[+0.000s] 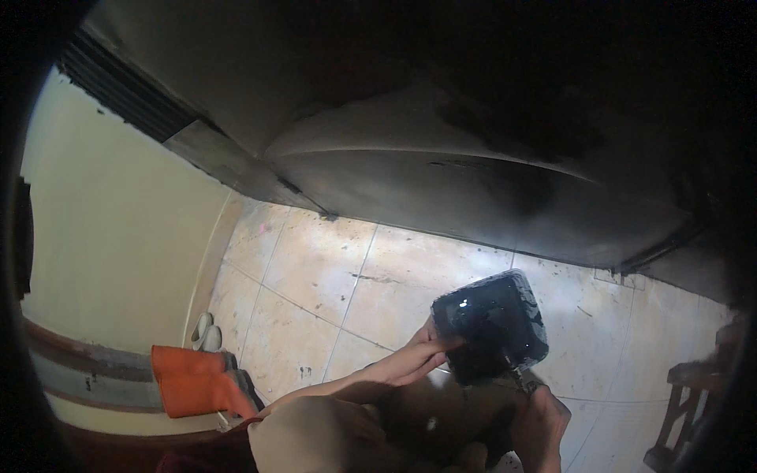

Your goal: The person paints the lower section of a dark metal gate using a paintbrush dipped in a container of black paint. They apply paint to the flat surfaces and around the metal latch mechanism.

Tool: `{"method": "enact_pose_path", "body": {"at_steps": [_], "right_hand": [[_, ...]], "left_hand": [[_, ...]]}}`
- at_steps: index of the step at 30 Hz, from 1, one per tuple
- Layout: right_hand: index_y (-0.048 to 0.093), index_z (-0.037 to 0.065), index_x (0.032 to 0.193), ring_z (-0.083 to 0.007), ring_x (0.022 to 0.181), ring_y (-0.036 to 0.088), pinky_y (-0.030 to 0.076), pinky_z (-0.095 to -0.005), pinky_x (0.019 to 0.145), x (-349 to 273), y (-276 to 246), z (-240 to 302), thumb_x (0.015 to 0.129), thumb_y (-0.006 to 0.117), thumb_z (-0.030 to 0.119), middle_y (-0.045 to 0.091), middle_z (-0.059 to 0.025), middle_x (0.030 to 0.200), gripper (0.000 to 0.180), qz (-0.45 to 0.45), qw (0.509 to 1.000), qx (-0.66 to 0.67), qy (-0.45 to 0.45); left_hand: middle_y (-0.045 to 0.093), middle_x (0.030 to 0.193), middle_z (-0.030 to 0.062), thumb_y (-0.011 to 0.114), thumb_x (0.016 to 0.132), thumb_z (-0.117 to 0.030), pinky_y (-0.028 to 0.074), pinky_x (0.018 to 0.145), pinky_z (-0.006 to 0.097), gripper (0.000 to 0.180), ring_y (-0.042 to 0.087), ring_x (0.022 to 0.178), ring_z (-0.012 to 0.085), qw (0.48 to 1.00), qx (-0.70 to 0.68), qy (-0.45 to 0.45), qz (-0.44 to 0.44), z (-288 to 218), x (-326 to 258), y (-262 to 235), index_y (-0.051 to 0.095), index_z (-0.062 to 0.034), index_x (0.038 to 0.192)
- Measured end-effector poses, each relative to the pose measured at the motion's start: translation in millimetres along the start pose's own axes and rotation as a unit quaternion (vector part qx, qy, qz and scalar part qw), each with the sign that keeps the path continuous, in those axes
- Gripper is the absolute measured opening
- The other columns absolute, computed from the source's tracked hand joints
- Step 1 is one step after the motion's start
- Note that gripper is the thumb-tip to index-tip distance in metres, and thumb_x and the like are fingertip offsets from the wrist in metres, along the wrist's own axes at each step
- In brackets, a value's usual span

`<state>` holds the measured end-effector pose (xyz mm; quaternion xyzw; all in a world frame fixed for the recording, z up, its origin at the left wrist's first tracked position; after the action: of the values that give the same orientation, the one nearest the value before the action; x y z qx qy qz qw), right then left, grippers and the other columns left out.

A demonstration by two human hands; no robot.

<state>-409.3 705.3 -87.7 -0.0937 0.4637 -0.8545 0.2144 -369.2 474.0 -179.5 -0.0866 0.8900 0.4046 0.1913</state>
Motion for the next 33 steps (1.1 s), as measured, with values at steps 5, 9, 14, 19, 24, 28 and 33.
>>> {"method": "enact_pose_path", "body": {"at_steps": [5, 9, 14, 19, 24, 28, 33], "right_hand": [[0.061, 0.001, 0.095, -0.0433, 0.073, 0.065, 0.051, -0.0442, 0.061, 2, -1, 4, 0.09, 0.065, 0.008, 0.064, -0.022, 0.075, 0.01, 0.014, 0.993, 0.113, 0.018], [0.06, 0.002, 0.093, -0.0372, 0.064, 0.062, 0.046, -0.0388, 0.055, 9, 11, -20, 0.096, 0.061, 0.013, 0.06, -0.0198, 0.069, 0.011, -0.012, 0.99, 0.14, 0.023], [0.059, 0.004, 0.09, -0.0148, 0.055, 0.053, 0.039, -0.0299, 0.051, 20, 35, -53, 0.105, 0.056, 0.025, 0.054, -0.0052, 0.061, 0.027, -0.02, 0.942, 0.311, 0.123], [0.058, 0.001, 0.089, -0.0143, 0.063, 0.049, 0.042, -0.0303, 0.061, 42, 50, -50, 0.107, 0.051, 0.027, 0.051, -0.0033, 0.069, 0.032, -0.027, 0.853, 0.481, 0.2], [0.057, 0.002, 0.09, -0.0145, 0.061, 0.049, 0.042, -0.032, 0.058, 117, 31, -29, 0.107, 0.051, 0.028, 0.052, -0.0046, 0.067, 0.032, -0.191, 0.863, 0.458, 0.092], [0.057, 0.001, 0.092, -0.0262, 0.061, 0.058, 0.047, -0.0421, 0.059, 154, 50, -32, 0.106, 0.047, 0.029, 0.058, -0.014, 0.068, 0.033, -0.267, 0.894, 0.339, 0.122], [0.058, 0.002, 0.088, -0.037, 0.066, 0.063, 0.049, -0.052, 0.067, 138, 143, -78, 0.105, 0.043, 0.037, 0.063, -0.0214, 0.075, 0.042, -0.221, 0.905, 0.297, 0.208]], "left_hand": [[0.061, 0.129, 0.0037, 0.07, 0.095, -0.013, 0.055, 0.092, 0.029, 0.053, 0.062, 0.117, 0.0153, 0.995, 0.037, -0.063, -0.067, 0, -8, -9, 0.045, -0.0086, 0.141], [0.061, 0.132, 0.0099, 0.067, 0.097, -0.022, 0.054, 0.101, 0.038, 0.051, 0.062, 0.12, 0.0213, 0.994, 0.048, -0.054, -0.086, 1, 2, -1, 0.047, -0.0035, 0.14], [0.06, 0.134, 0.0112, 0.066, 0.097, -0.023, 0.048, 0.109, 0.044, 0.051, 0.06, 0.123, 0.0242, 0.995, 0.03, -0.047, -0.088, 15, 33, -5, 0.047, -0.0029, 0.14], [0.06, 0.135, 0.0117, 0.066, 0.096, -0.022, 0.046, 0.11, 0.044, 0.051, 0.059, 0.125, 0.026, 0.994, -0.01, -0.05, -0.098, 6, 39, -22, 0.048, -0.0024, 0.139], [0.06, 0.136, 0.0109, 0.068, 0.094, -0.025, 0.045, 0.111, 0.043, 0.05, 0.058, 0.126, 0.0257, 0.993, -0.006, -0.019, -0.113, -17, 31, -38, 0.051, -0.0047, 0.137], [0.059, 0.136, 0.0103, 0.07, 0.092, -0.029, 0.045, 0.11, 0.044, 0.056, 0.057, 0.127, 0.0267, 0.989, 0.021, -0.003, -0.147, -36, 5, -53, 0.051, -0.0062, 0.139], [0.06, 0.135, 0.0089, 0.068, 0.093, -0.027, 0.046, 0.109, 0.045, 0.053, 0.057, 0.126, 0.0264, 0.982, 0.0, 0.044, -0.184, -57, -29, -75, 0.052, -0.006, 0.138]]}}
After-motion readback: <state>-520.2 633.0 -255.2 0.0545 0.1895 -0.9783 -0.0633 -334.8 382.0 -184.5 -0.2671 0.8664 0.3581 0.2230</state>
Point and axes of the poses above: each hand's wrist, its own x-axis towards the middle knuckle, its own y-axis out of the palm, z = x × y, the point moved 7 cm from there along x, towards the middle knuckle
